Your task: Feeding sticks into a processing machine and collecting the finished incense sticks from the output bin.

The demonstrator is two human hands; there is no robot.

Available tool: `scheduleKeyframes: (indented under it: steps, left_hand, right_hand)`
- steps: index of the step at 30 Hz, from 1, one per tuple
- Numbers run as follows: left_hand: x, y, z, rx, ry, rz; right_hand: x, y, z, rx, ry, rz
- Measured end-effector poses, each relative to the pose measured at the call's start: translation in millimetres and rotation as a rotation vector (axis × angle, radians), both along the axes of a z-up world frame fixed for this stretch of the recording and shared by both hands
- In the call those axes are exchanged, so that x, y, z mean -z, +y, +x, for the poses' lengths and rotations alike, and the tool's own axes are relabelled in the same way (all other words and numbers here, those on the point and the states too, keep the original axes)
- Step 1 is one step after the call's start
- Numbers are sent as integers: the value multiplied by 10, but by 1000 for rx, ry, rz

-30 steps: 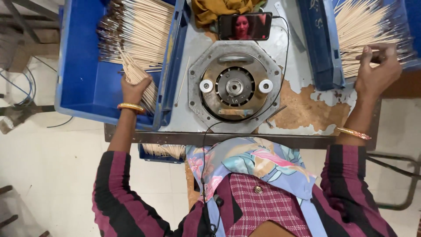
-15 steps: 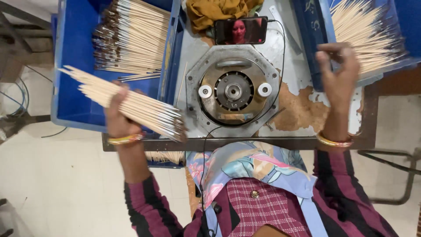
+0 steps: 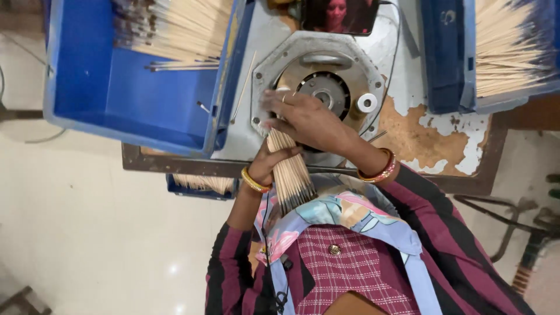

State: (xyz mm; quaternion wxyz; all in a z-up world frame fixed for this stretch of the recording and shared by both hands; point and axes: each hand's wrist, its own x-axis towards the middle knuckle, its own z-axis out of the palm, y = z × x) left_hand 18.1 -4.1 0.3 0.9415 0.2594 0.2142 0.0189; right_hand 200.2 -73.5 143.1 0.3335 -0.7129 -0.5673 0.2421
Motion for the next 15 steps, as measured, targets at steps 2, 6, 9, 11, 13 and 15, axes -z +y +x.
scheduleKeyframes:
  steps: [2, 6, 9, 11, 13, 15]
  left_hand:
    - [494, -18, -132, 48, -104, 105]
    - [-36, -13, 47, -22, -164, 322]
    - [-39, -61, 44, -55, -203, 438]
    - [-28, -86, -16, -71, -25, 574]
    - [-109, -34, -75, -195, 10, 630]
    - [-119, -37, -117, -285, 38, 685]
  right_hand:
    - [52, 14, -90, -256, -36, -44]
    - [148, -28, -174, -315, -64, -5]
    - [-79, -72, -318, -232, 56, 46]
    - [-214, -137, -440, 11, -56, 81]
    - [-33, -281, -479, 38, -23, -36]
    - [159, -491, -436, 94, -5, -163]
